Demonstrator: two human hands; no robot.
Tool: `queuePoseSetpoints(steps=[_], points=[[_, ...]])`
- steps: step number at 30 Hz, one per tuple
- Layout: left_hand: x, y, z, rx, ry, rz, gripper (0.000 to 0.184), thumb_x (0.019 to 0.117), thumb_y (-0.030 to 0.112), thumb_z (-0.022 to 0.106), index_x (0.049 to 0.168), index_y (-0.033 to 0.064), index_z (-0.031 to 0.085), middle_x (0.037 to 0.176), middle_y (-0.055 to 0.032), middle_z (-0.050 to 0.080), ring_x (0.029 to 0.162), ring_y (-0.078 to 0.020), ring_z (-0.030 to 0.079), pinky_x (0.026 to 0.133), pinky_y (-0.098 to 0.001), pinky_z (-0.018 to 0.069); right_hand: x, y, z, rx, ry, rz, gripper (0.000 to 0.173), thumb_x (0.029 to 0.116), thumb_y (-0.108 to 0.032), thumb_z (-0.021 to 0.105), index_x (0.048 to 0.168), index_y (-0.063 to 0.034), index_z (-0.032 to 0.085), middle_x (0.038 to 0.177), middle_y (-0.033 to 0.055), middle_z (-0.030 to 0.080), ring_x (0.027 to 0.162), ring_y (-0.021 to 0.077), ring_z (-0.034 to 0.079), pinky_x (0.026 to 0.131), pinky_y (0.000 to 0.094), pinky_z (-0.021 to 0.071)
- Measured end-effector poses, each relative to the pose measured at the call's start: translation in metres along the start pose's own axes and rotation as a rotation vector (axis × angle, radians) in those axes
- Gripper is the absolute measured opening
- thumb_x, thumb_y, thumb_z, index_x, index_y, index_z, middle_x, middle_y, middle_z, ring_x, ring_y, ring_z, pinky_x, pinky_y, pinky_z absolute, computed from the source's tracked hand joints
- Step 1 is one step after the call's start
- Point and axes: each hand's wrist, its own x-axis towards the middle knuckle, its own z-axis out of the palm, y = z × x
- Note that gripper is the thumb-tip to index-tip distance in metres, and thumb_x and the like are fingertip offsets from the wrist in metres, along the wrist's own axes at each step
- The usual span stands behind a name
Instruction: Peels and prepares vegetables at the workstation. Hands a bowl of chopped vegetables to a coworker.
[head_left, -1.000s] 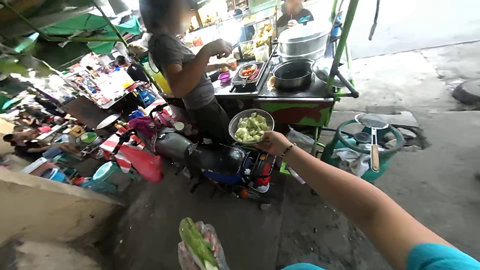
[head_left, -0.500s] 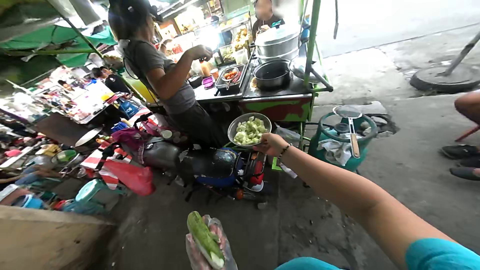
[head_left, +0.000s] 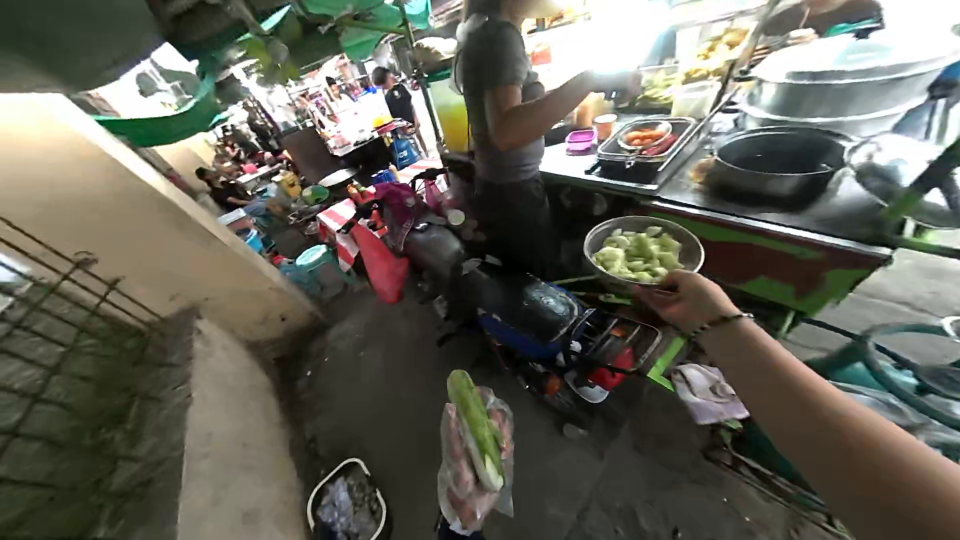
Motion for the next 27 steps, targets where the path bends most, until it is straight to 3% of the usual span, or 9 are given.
queuePoseSetpoints(steps=[5,9,19,22,27], points=[[-0.009,-0.002,0.014,0.055,0.009,0.008,0.066,0.0802,0.066,0.073,0.109,0.0075,0.064,0.086,-0.0080,0.068,0.067,-0.0145,0.067,0.055,-0.0239,0.0554,-0.007,0.004,0.011,-0.023,-0.006,-0.003,0.029,0.0993,-0.011,0.049,0.128,-0.0047,0.046,0.112,0.0145,0.060,0.089,0.0197,0.068,0.073,0.0314,0.0601],[-0.008,-0.005,0.010,0.054,-0.039,-0.011,0.069,0.0821,0.065,0.072,0.112,0.0044,0.061,0.089,-0.0109,0.067,0.067,-0.0169,0.067,0.055,-0.0262,0.0559,-0.011,0.006,0.017,-0.048,-0.036,-0.027,0.032,0.0981,-0.008,0.049,0.130,-0.0043,0.047,0.114,0.0151,0.061,0.090,0.0215,0.069,0.075,0.0334,0.0615],[-0.013,-0.010,0.015,0.045,0.020,-0.035,0.069,0.0797,0.067,0.073,0.111,0.0058,0.062,0.087,-0.0102,0.067,0.067,-0.0183,0.069,0.054,-0.0288,0.0576,-0.014,0.005,0.014,-0.045,-0.034,-0.006,0.028,0.0990,-0.009,0.048,0.127,-0.0045,0.046,0.113,0.0157,0.061,0.089,0.0212,0.070,0.074,0.0329,0.0616],[-0.017,-0.010,0.022,0.024,0.065,-0.064,0.070,0.0739,0.067,0.077,0.108,0.0066,0.063,0.084,-0.0089,0.068,0.066,-0.0160,0.069,0.052,-0.0260,0.0565,-0.013,0.004,0.011,-0.018,-0.037,-0.006,0.032,0.1010,-0.012,0.047,0.132,-0.0041,0.043,0.120,0.0172,0.059,0.095,0.0235,0.069,0.077,0.0350,0.0617],[-0.018,-0.014,0.020,0.013,0.054,-0.054,0.070,0.0770,0.065,0.076,0.110,0.0049,0.062,0.085,-0.0107,0.067,0.066,-0.0181,0.069,0.052,-0.0269,0.0569,-0.016,0.003,0.008,-0.006,-0.030,-0.004,0.033,0.1011,-0.012,0.048,0.133,-0.0045,0.043,0.122,0.0172,0.059,0.096,0.0234,0.070,0.078,0.0341,0.0619]])
